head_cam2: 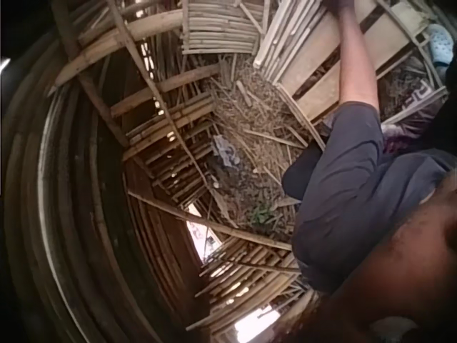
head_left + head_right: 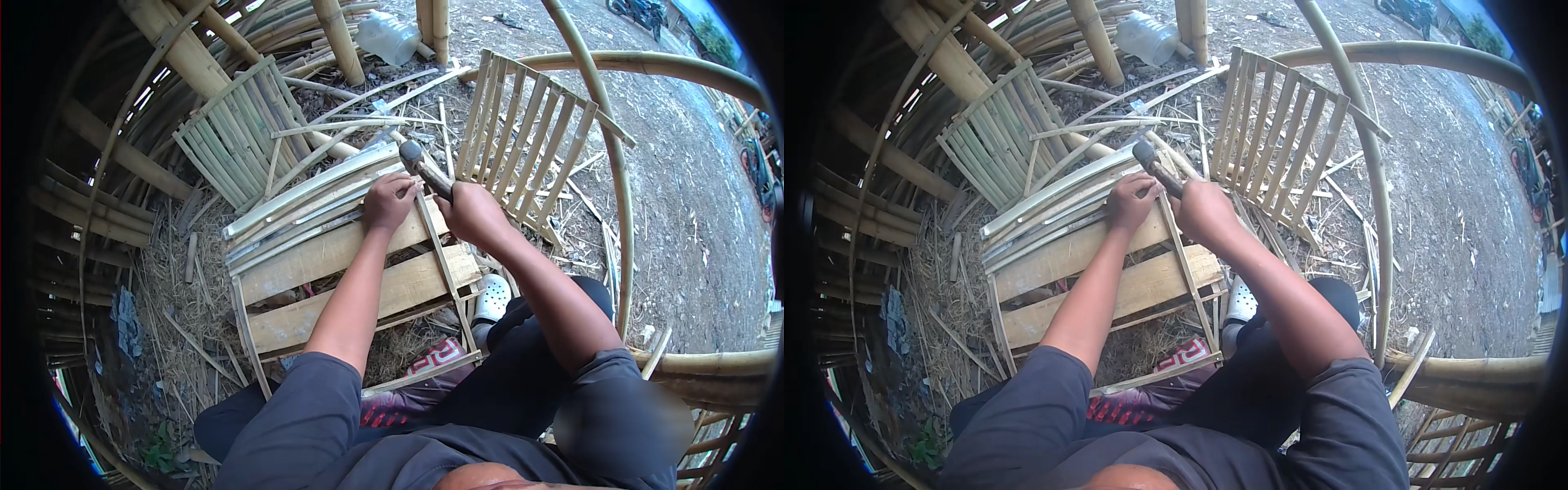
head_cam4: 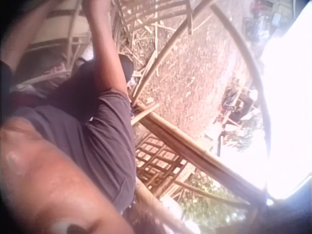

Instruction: The person constructs a bamboo frame by hammering small bamboo strips onto a wooden base using a hammer and small nails.

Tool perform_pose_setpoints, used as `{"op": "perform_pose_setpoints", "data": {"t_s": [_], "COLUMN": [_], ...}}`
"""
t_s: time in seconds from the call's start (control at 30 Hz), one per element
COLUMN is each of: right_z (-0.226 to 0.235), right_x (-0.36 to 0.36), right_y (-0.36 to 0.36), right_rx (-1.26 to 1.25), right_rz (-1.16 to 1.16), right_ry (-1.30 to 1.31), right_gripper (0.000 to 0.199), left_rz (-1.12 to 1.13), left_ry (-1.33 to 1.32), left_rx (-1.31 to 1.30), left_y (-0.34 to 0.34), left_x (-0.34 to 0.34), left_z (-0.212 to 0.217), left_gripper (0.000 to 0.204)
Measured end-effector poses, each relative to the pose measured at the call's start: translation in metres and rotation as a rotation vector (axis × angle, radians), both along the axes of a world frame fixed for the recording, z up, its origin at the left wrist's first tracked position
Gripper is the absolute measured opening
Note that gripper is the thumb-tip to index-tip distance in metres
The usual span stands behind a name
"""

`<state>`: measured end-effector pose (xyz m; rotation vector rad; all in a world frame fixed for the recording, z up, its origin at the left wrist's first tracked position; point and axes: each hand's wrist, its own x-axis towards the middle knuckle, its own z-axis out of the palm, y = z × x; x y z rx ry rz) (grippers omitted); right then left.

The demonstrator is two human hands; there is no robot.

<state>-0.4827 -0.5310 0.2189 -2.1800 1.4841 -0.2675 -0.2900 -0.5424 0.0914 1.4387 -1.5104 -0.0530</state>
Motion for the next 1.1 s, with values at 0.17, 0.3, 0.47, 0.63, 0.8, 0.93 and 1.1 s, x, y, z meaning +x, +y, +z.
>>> {"op": "perform_pose_setpoints", "data": {"t_s": [0.17, 0.3, 0.47, 0.63, 0.8, 0.93, 1.1], "right_z": [-0.017, -0.009, -0.012, -0.003, -0.004, -0.002, 0.006], "right_x": [-0.007, -0.001, -0.001, 0.002, 0.002, 0.002, 0.002], "right_y": [0.007, 0.006, 0.002, 0.003, 0.001, 0.005, 0.001], "right_rx": [0.033, -0.005, -0.012, -0.023, 0.037, -0.018, 0.097], "right_rz": [0.008, 0.043, 0.017, 0.031, 0.002, 0.005, 0.026], "right_ry": [0.058, -0.019, 0.002, -0.05, 0.021, 0.01, 0.065], "right_gripper": [0.045, 0.047, 0.046, 0.047, 0.041, 0.037, 0.039], "left_rz": [0.021, 0.007, -0.023, 0.035, 0.017, 0.005, 0.036], "left_ry": [-0.087, -0.047, -0.021, -0.055, -0.024, -0.013, -0.102], "left_rx": [0.094, 0.049, 0.017, 0.09, 0.051, 0.018, 0.014], "left_y": [0.001, 0.001, -0.001, 0.001, -0.001, -0.001, -0.003], "left_x": [-0.006, -0.002, -0.003, -0.004, -0.005, -0.003, 0.001], "left_z": [0.008, 0.003, 0.003, 0.003, 0.001, -0.001, 0.0], "left_gripper": [0.012, 0.012, 0.012, 0.012, 0.012, 0.015, 0.016]}}
